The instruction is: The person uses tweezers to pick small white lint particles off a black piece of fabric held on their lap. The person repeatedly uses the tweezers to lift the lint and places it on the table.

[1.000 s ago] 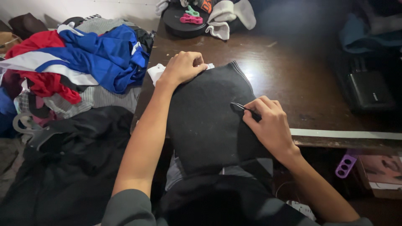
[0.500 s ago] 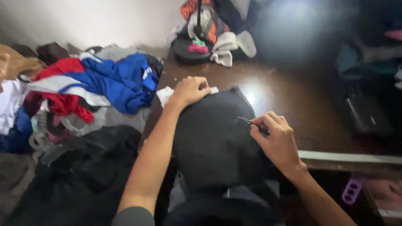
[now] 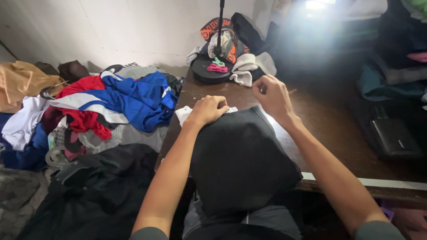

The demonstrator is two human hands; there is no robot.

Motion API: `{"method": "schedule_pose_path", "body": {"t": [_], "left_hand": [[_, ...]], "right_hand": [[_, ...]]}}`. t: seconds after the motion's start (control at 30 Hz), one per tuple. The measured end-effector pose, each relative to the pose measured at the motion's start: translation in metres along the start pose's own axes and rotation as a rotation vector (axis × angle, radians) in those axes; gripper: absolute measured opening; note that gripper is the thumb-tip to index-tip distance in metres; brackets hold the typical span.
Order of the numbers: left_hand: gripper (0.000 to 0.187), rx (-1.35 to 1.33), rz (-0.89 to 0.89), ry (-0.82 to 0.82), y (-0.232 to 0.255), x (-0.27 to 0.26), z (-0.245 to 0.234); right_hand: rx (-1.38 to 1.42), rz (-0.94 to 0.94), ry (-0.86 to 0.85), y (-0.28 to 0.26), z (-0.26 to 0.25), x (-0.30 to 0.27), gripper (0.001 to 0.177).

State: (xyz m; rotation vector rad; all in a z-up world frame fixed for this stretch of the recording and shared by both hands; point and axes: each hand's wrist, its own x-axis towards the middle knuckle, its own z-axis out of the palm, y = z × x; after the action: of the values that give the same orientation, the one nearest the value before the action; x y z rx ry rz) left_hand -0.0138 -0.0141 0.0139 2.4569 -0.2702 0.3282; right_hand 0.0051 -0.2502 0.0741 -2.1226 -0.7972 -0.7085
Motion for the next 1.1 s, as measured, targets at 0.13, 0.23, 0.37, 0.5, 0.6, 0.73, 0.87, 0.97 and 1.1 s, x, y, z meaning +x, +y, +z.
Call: {"method": "schedule_pose_path", "body": {"t": [0.13,0.23,0.37,0.5,0.6,0.73,0.87,0.97,1.1], "left_hand": [[0.025,0.004,-0.009,-0.018,0.000,0.000,-0.001],[0.024,0.011,0.018,0.001,-0.002,0.000,0.000],[0.024,0.012,0.014,0.007,-0.004,0.003,0.002],[0.022,0.005,-0.001,-0.009,-0.003,0.002,0.002],[0.023,-0.015,-0.004,-0.010,-0.003,0.001,0.002],[0.023,0.002,-0.012,0.000,-0.003,0.001,0.003],[0.024,0.011,0.003,0.010,-0.004,0.002,0.003],[0.024,0.016,0.005,0.004,-0.004,0.002,0.002],[0.024,0.013,-0.013,-0.007,-0.004,0.002,0.003]], "right_hand": [[-0.008,0.071,0.038,0.016,0.033,0.013,0.015],[-0.013,0.077,0.037,0.028,0.055,0.015,0.014],[-0.060,0.045,0.051,0.041,0.074,0.008,0.015],[-0.045,0.053,0.024,0.050,0.074,0.002,0.014],[-0.051,0.054,0.017,0.054,0.074,-0.002,0.015],[-0.075,0.030,0.042,0.058,0.074,-0.003,0.014],[-0.071,0.043,0.086,0.064,0.075,-0.002,0.014],[-0.078,0.019,0.091,0.069,0.075,-0.002,0.014],[-0.096,0.043,0.074,0.078,0.081,0.001,0.016]]}}
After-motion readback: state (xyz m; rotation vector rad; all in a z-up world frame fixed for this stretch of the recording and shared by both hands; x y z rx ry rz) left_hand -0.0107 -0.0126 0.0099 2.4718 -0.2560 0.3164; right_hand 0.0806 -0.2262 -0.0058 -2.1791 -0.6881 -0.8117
